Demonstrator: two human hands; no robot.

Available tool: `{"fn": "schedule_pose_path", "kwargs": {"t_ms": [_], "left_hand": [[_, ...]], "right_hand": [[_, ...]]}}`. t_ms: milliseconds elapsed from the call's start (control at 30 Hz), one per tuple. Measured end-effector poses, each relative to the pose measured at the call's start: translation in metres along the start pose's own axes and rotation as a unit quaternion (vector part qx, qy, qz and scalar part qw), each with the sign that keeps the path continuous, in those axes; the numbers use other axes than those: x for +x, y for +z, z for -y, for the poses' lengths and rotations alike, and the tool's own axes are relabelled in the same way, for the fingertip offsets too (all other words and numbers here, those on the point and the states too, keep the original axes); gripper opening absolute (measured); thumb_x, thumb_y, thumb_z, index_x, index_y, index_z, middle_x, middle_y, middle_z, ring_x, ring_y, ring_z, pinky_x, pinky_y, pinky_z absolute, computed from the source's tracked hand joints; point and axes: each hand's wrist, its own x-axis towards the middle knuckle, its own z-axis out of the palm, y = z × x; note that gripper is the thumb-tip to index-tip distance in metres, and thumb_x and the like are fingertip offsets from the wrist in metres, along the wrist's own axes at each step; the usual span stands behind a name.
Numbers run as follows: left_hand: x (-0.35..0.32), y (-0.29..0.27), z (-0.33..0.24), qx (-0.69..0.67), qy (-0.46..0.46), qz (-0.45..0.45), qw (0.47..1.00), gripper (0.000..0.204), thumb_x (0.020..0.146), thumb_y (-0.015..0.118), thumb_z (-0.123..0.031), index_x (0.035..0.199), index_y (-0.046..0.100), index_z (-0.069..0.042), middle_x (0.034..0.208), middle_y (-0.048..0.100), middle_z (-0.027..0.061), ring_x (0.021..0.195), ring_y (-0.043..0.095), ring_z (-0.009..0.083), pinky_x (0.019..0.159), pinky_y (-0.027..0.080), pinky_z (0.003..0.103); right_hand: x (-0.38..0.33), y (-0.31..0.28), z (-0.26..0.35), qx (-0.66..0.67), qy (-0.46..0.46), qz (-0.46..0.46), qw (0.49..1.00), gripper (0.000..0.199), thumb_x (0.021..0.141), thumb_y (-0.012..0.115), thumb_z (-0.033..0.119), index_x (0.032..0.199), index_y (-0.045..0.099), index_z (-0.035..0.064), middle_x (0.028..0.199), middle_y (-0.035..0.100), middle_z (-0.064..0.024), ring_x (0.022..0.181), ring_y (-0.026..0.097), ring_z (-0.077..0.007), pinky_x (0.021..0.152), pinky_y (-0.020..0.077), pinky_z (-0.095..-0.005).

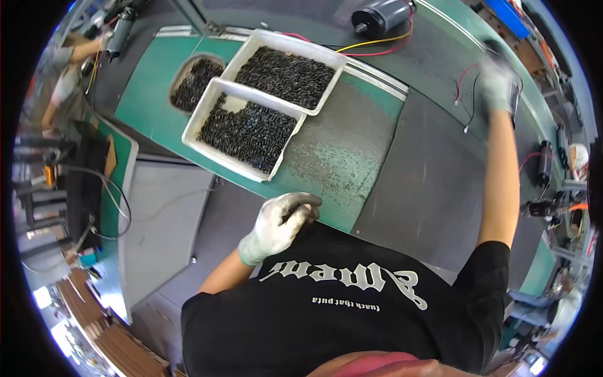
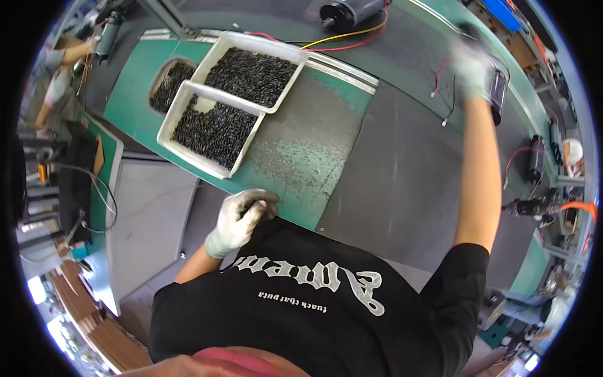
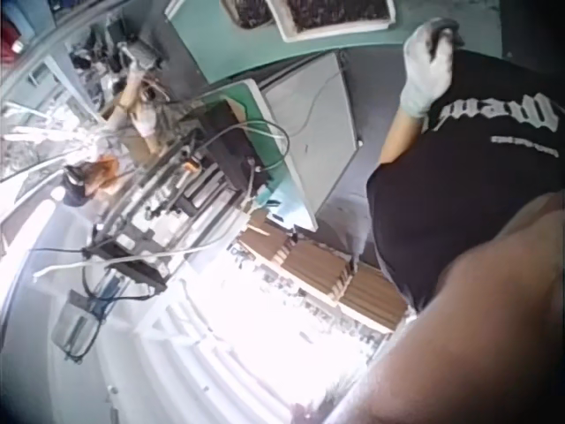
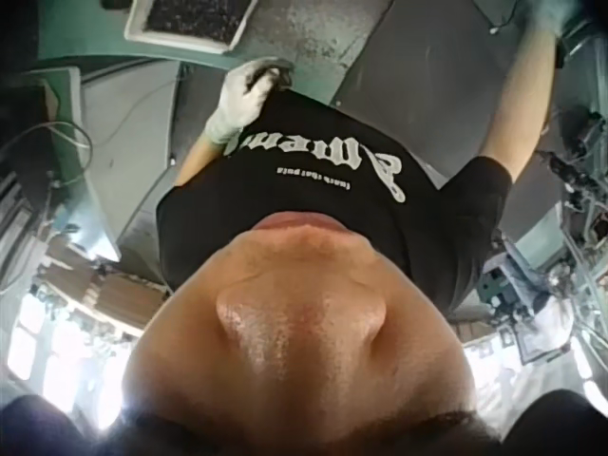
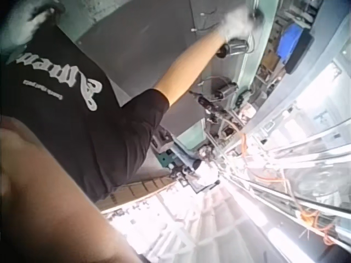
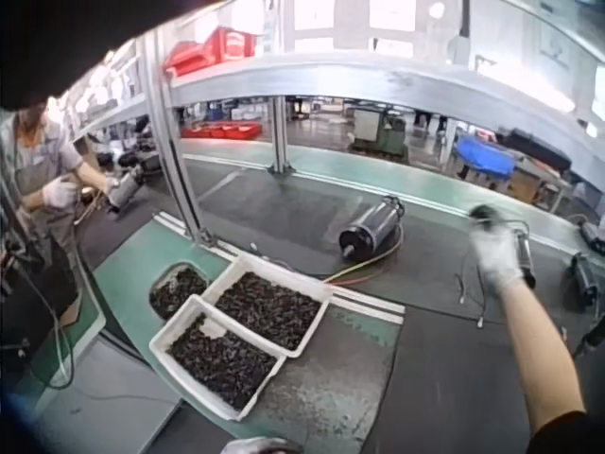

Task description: The recorder is assembling electric motors by attaching a fan component and securing parts using power tools.

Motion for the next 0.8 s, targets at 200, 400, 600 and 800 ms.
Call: {"fn": "schedule_pose_path", "kwargs": {"t_ms": [200,400,600,800], "left_hand": [[0.032,0.036,-0.018,0.149,0.199,0.087,0.965,0.017,0.086,0.056,-0.007,0.098,0.066,-0.001,0.081,0.067,0.0108,0.075,0.065,0.0263,0.072,0.051,0.037],[0.045,0.068,-0.057,0.29,0.345,0.025,0.892,0.028,0.085,0.065,-0.017,0.108,0.063,-0.002,0.089,0.066,0.0104,0.075,0.061,0.0281,0.074,0.049,0.037],[0.166,0.116,-0.068,0.509,0.239,-0.182,0.806,0.069,0.09,0.053,-0.045,0.135,0.043,0.006,0.13,0.049,0.0266,0.119,0.049,0.0363,0.098,0.039,0.048],[0.205,0.198,-0.054,0.355,0.197,0.123,0.906,0.059,0.088,0.05,-0.042,0.119,0.054,0.008,0.12,0.057,0.0288,0.108,0.059,0.0395,0.093,0.045,0.049]], "right_hand": [[0.014,0.094,0.216,0.557,0.186,0.283,0.758,0.036,0.093,0.057,0.044,0.106,0.062,0.0099,0.089,0.063,-0.0078,0.065,0.058,-0.0141,0.061,0.0495,-0.0293],[0.03,0.176,0.172,0.591,0.202,-0.011,0.781,0.038,0.093,0.053,0.037,0.102,0.066,0.0021,0.091,0.064,-0.0064,0.087,0.057,-0.0202,0.085,0.0453,-0.0331],[-0.017,-0.025,0.135,0.333,0.128,0.179,0.917,0.042,0.092,0.049,0.051,0.072,0.053,0.0141,0.058,0.042,0.0033,0.046,0.035,-0.0102,0.044,0.0303,-0.0308],[-0.099,-0.108,0.132,0.275,0.064,0.299,0.911,0.033,0.093,0.052,0.035,0.091,0.062,0.0036,0.071,0.049,-0.0011,0.058,0.045,-0.014,0.052,0.0368,-0.0297]]}}
